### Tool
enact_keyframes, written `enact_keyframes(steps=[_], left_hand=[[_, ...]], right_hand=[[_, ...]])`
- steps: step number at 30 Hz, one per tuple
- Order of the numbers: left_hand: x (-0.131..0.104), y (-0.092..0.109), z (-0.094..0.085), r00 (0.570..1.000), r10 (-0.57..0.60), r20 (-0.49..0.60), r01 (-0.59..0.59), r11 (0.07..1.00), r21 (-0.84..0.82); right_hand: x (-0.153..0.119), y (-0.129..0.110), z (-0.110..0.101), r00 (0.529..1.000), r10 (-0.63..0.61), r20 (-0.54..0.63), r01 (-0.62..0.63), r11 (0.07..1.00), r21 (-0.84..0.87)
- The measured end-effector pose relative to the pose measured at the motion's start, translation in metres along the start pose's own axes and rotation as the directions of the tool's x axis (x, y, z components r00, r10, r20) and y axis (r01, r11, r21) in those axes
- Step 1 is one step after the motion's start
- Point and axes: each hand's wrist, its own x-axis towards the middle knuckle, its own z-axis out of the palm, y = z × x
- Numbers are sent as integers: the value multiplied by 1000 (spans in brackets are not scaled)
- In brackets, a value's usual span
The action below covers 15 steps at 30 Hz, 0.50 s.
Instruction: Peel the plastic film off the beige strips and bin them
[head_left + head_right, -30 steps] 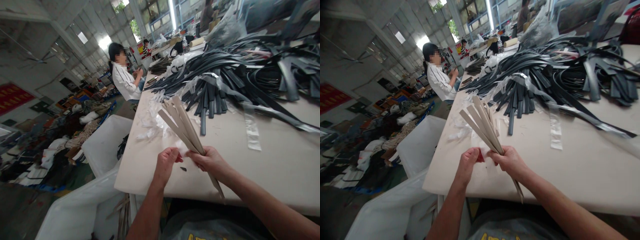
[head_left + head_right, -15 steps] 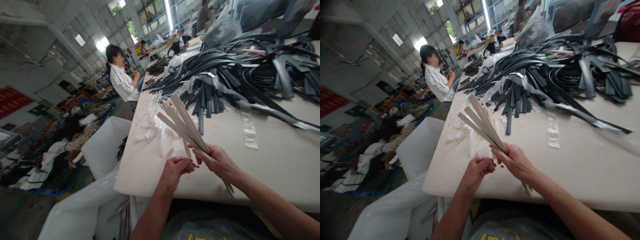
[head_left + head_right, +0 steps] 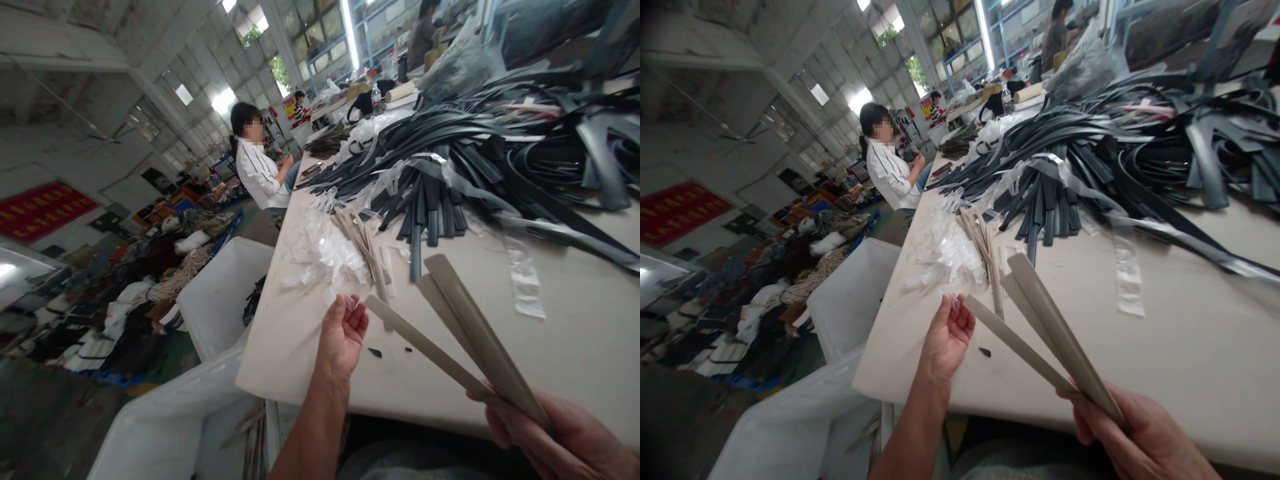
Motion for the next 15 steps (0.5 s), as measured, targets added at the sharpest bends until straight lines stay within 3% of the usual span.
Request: enact_keyframes(steps=[3,6,12,15], left_hand=[[1,-3,1,1000,11,27,-12,1000,7],[1,-6,-1,998,22,60,-24,1000,19],[-1,-8,-3,993,33,111,-39,998,52],[-1,-10,-4,990,45,136,-56,996,75]], right_hand=[[1,-11,3,979,-181,-88,158,961,-226],[5,-25,1,940,-306,-150,231,896,-380],[7,-13,0,907,-363,-213,235,856,-460],[8,-14,2,920,-335,-202,217,867,-449]])
